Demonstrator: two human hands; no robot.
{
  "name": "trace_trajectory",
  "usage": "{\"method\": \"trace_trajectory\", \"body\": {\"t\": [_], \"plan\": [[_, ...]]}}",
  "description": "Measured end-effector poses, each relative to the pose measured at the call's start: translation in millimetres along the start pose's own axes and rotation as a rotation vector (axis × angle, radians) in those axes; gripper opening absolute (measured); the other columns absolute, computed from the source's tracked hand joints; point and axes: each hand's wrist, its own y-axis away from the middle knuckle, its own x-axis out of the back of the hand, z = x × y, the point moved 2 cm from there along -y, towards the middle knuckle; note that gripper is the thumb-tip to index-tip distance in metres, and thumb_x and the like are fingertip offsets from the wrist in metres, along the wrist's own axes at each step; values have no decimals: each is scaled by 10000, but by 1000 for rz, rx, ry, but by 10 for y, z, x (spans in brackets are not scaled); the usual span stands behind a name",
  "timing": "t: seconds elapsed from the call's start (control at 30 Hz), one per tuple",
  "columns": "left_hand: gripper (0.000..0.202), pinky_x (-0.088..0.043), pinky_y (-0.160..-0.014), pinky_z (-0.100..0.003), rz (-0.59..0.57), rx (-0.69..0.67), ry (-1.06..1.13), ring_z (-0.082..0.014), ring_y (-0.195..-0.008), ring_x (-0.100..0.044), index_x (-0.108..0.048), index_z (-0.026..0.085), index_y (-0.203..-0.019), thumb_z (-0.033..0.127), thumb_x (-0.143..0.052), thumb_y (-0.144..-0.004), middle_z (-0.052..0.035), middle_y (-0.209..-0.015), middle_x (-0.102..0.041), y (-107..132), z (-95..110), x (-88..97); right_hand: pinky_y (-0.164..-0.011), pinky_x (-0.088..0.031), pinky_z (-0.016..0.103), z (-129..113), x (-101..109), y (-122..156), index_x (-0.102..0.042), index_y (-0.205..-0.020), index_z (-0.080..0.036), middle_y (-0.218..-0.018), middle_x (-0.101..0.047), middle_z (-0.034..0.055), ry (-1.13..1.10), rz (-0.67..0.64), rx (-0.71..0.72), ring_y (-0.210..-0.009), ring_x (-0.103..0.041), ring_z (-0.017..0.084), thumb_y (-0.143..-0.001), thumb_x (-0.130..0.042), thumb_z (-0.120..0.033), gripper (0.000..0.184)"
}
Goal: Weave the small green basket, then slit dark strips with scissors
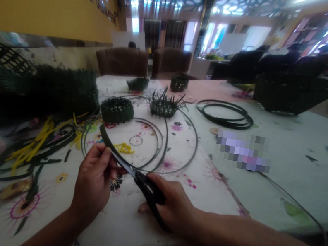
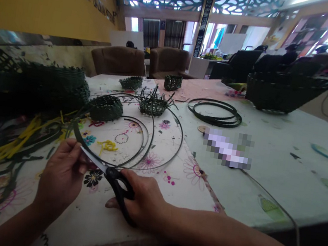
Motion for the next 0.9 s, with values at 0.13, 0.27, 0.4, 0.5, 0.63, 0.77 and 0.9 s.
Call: {"method": "trace_trajectory", "body": {"t": [0.13, 0.27, 0.4, 0.5, 0.63, 0.77, 0.9], "plan": [[155, -490, -532, -192, -14, 27, 53, -58, -443, -403, -494, 178, -754, 224, -576, -877, 51, -585, -474, -51, -36, 29, -521, -357, 193, -17, 0, 13, -604, -885, -157, -665, -507, -36, -10, -15, 7, -574, -421, 100, -757, -722, -500, 384], [194, -482, -542, -192, -16, 16, 40, -52, -440, -388, -481, 179, -745, 269, -593, -875, 58, -575, -470, -1, -91, 25, -550, -391, 205, -15, -3, -6, -622, -988, -155, -706, -572, -18, 14, 29, -18, -597, -483, 115, -727, -755, -476, 435], [210, -475, -543, -198, -154, 169, -63, -53, -443, -397, -513, 180, -771, 333, -621, -864, 55, -577, -480, 194, -263, -56, -585, -437, 218, -31, 38, -66, -608, -1091, -171, -779, -641, -1, -79, 104, -10, -635, -545, 131, -713, -782, -414, 482], [224, -517, -602, -235, -152, 190, -63, -56, -452, -395, -516, 174, -755, 342, -612, -868, 54, -581, -472, 211, -306, -58, -557, -418, 206, -37, 86, -83, -612, -1091, -167, -735, -618, -20, -73, 132, -13, -602, -514, 116, -697, -801, -377, 486], [202, -528, -581, -245, 1, 34, 28, -82, -521, -447, -547, 165, -773, 334, -634, -841, 29, -656, -508, -41, -146, 55, -532, -375, 197, -15, 97, -70, -641, -1075, -146, -691, -563, -35, -51, 7, -38, -595, -470, 104, -694, -805, -414, 493], [241, -395, -397, -179, 27, 20, 145, -70, -459, -373, -616, 137, -896, 360, -653, -814, 33, -608, -466, -322, 24, 192, -552, -386, 200, 9, 76, -65, -654, -1081, -140, -708, -556, -32, -82, -111, -14, -611, -472, 106, -697, -797, -444, 510], [230, -297, -335, -142, 3, 75, 149, -27, -367, -261, -536, 142, -707, 251, -739, -725, 66, -510, -403, -453, 139, 280, -551, -385, 205, 29, 71, -76, -666, -1081, -141, -706, -572, -28, -70, -126, -13, -610, -486, 111, -673, -813, -440, 526]]}}
